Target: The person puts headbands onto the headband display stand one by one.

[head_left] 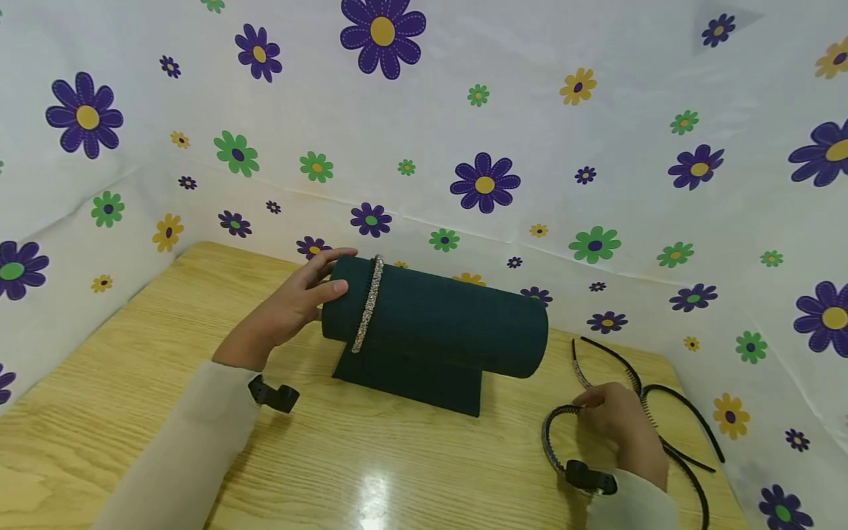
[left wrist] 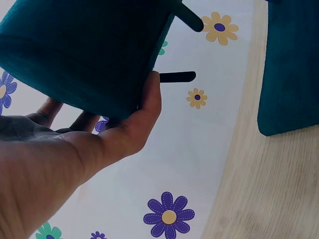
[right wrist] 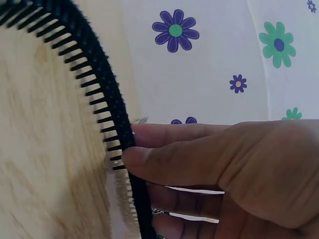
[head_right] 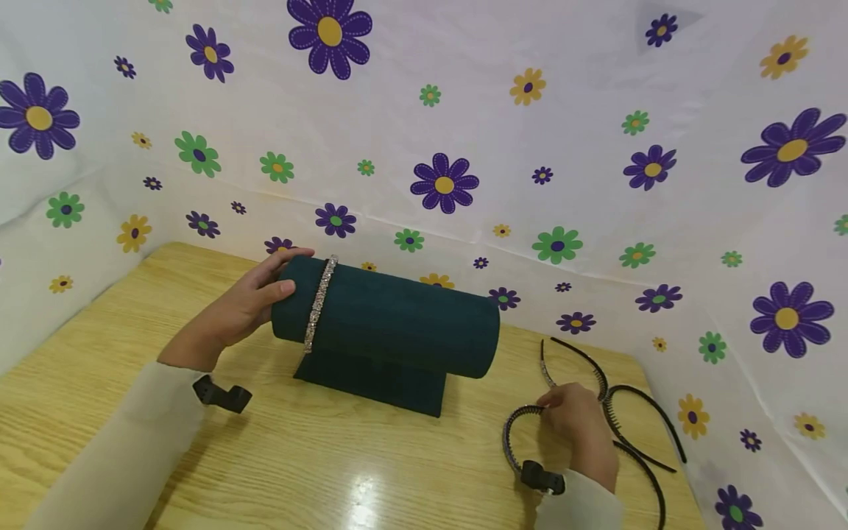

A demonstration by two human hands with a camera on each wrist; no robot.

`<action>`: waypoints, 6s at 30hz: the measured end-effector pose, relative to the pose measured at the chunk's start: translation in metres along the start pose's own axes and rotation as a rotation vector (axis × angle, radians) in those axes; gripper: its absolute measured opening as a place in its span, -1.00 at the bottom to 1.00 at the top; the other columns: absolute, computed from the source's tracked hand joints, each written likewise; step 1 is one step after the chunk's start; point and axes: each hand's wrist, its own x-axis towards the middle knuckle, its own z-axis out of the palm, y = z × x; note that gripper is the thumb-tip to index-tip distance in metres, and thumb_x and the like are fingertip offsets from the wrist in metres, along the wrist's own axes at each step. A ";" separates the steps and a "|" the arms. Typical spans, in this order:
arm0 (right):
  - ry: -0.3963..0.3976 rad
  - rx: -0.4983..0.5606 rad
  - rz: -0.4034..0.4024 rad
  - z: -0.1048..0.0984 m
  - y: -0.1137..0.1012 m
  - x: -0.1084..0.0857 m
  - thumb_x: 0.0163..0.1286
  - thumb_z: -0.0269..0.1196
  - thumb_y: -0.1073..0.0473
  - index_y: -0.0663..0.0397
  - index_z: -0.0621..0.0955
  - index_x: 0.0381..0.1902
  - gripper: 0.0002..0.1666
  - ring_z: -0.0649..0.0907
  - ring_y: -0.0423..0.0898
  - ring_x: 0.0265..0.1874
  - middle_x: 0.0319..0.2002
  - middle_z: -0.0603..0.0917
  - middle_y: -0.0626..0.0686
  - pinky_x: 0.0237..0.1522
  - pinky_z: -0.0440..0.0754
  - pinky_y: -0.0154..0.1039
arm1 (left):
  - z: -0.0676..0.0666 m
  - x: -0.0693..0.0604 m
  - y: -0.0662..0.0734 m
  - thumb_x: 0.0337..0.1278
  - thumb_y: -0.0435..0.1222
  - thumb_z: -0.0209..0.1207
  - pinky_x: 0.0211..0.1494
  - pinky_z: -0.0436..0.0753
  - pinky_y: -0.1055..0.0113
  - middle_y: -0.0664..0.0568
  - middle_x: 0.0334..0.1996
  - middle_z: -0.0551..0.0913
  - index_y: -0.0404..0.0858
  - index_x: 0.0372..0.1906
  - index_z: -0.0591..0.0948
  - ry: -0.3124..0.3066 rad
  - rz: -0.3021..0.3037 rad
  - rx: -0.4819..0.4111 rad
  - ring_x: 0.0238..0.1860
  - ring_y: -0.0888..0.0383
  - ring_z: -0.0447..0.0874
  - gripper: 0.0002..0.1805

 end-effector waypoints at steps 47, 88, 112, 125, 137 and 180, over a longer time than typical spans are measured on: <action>0.436 0.202 -0.126 -0.032 -0.084 -0.047 0.43 0.24 0.27 0.33 0.50 0.00 -0.72 0.76 0.06 -0.28 -0.18 0.68 0.25 -0.39 0.58 -0.46 | -0.001 0.001 -0.004 0.55 -0.12 0.02 0.33 0.39 -0.43 -0.27 0.49 0.19 -0.05 0.64 0.11 -0.010 0.020 -0.028 0.38 -0.32 0.34 -0.32; 0.403 0.188 -0.339 -0.005 -0.172 -0.080 0.44 0.31 0.31 0.36 0.34 0.50 -0.26 0.73 -0.14 -0.56 -0.45 0.73 0.07 -0.51 0.63 -0.35 | -0.001 0.002 -0.005 0.54 -0.12 0.02 0.37 0.33 -0.43 -0.25 0.51 0.16 -0.04 0.63 0.11 -0.015 0.022 -0.040 0.42 -0.33 0.29 -0.31; 0.411 0.309 -0.471 0.032 -0.205 -0.073 0.51 0.24 0.35 0.43 0.27 0.49 -0.30 0.73 -0.18 -0.59 -0.48 0.71 0.11 -0.50 0.69 -0.39 | 0.000 0.003 -0.005 0.55 -0.14 -0.01 0.39 0.31 -0.44 -0.25 0.48 0.19 -0.05 0.63 0.10 -0.019 0.024 -0.057 0.40 -0.30 0.29 -0.33; 0.505 0.276 -0.616 0.059 -0.221 -0.070 0.48 0.27 0.33 0.46 0.31 0.46 -0.31 0.69 -0.21 -0.63 -0.54 0.63 0.03 -0.51 0.65 -0.42 | 0.003 0.003 -0.004 0.55 -0.10 0.00 0.41 0.28 -0.43 -0.24 0.51 0.15 -0.04 0.63 0.08 -0.017 0.020 -0.045 0.41 -0.30 0.29 -0.31; 0.537 0.257 -0.708 0.075 -0.239 -0.066 0.51 0.25 0.33 0.33 0.36 0.48 -0.35 0.64 -0.20 -0.67 -0.60 0.61 0.02 -0.57 0.58 -0.42 | 0.004 0.004 -0.003 0.57 -0.16 -0.04 0.39 0.42 -0.29 -0.21 0.44 0.23 -0.05 0.62 0.10 -0.011 0.017 -0.057 0.34 -0.19 0.37 -0.35; 0.852 0.408 -0.484 -0.023 -0.150 -0.067 0.46 0.29 0.33 0.27 0.68 0.13 -0.68 0.55 -0.55 -0.60 -0.40 0.78 0.23 -0.48 0.50 -0.63 | 0.002 0.002 -0.005 0.60 -0.13 -0.05 0.15 0.65 0.31 -0.19 0.39 0.23 -0.01 0.63 0.09 -0.013 0.024 -0.039 0.25 -0.12 0.39 -0.36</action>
